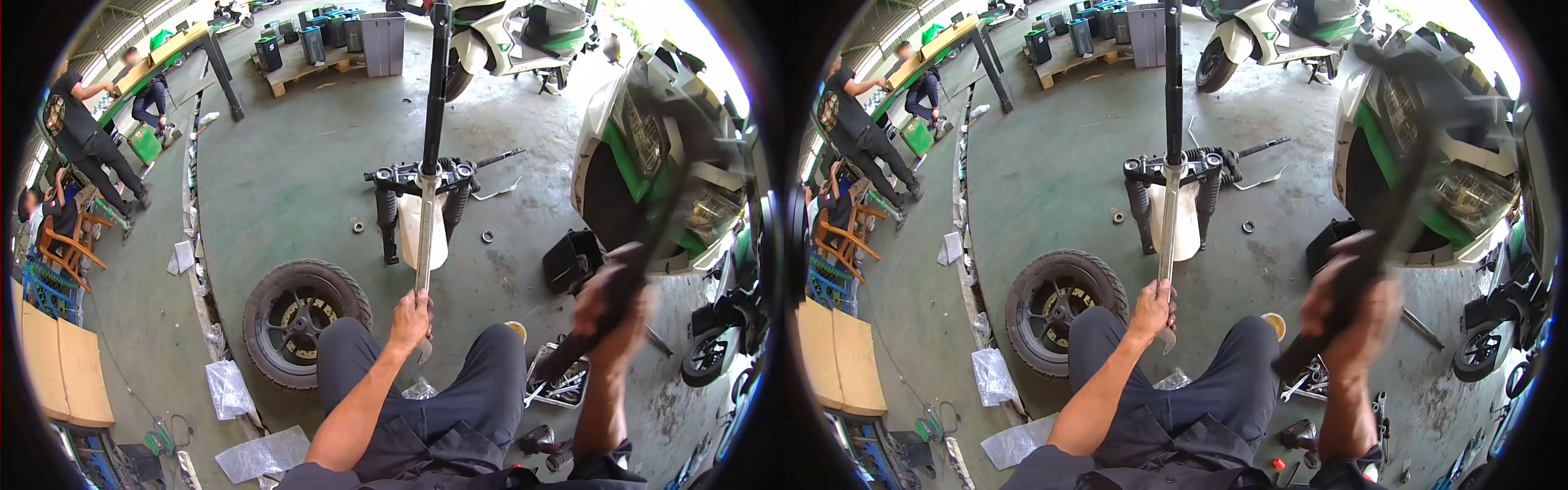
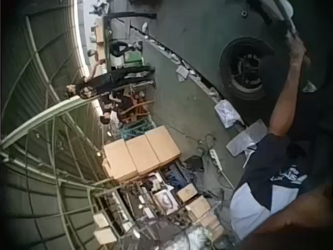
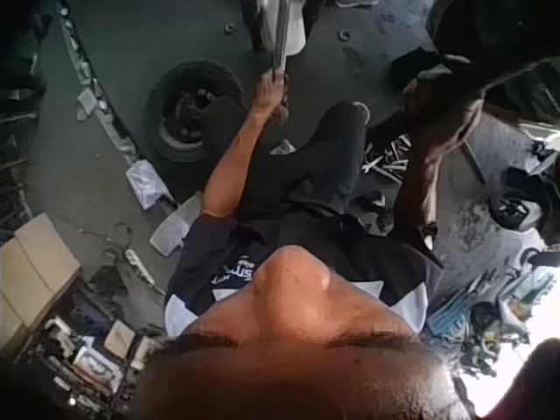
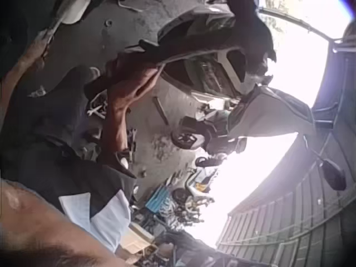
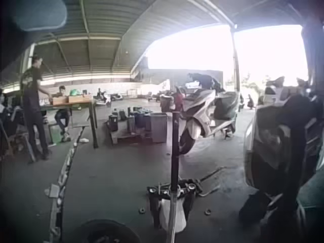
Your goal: The person assembles components of a scooter front fork assembly by hand and using tools, including applying grease to internal parts, inserting them into the fork tubes, and using a large wrench and hammer to drive parts into place on the scooter frame.
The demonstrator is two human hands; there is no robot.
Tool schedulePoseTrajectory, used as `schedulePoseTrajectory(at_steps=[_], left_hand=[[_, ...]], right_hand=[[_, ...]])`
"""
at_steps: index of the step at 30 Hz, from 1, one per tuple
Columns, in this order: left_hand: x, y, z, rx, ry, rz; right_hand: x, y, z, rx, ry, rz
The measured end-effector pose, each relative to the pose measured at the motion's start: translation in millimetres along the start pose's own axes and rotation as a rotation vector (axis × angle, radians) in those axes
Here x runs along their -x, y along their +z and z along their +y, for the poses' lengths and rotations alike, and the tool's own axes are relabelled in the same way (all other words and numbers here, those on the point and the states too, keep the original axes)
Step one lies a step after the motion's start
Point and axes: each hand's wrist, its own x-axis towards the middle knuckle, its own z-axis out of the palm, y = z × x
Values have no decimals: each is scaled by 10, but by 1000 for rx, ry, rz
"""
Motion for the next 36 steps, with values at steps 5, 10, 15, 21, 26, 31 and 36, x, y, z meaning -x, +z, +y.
schedulePoseTrajectory(at_steps=[5, 10, 15, 21, 26, 31, 36], left_hand=[[-16, 116, 16, 28, 25, -20], [9, 76, 48, 33, 34, 0], [-234, 144, 261, 92, 170, -47], [-76, 50, 165, 64, -9, -1], [-58, 133, 196, 39, 39, -10], [62, 144, 85, 58, 36, -18], [-342, 199, -272, -135, 235, 68]], right_hand=[[-843, 378, -1132, -92, -609, -215], [-612, 669, 415, 172, -547, -51], [-345, 383, 1347, 731, 330, -319], [-551, 833, -168, 382, -141, -162], [-933, 1001, -1193, -130, -668, -148], [-649, 840, 445, 267, -610, -26], [-591, 582, 1413, 595, 285, -304]])
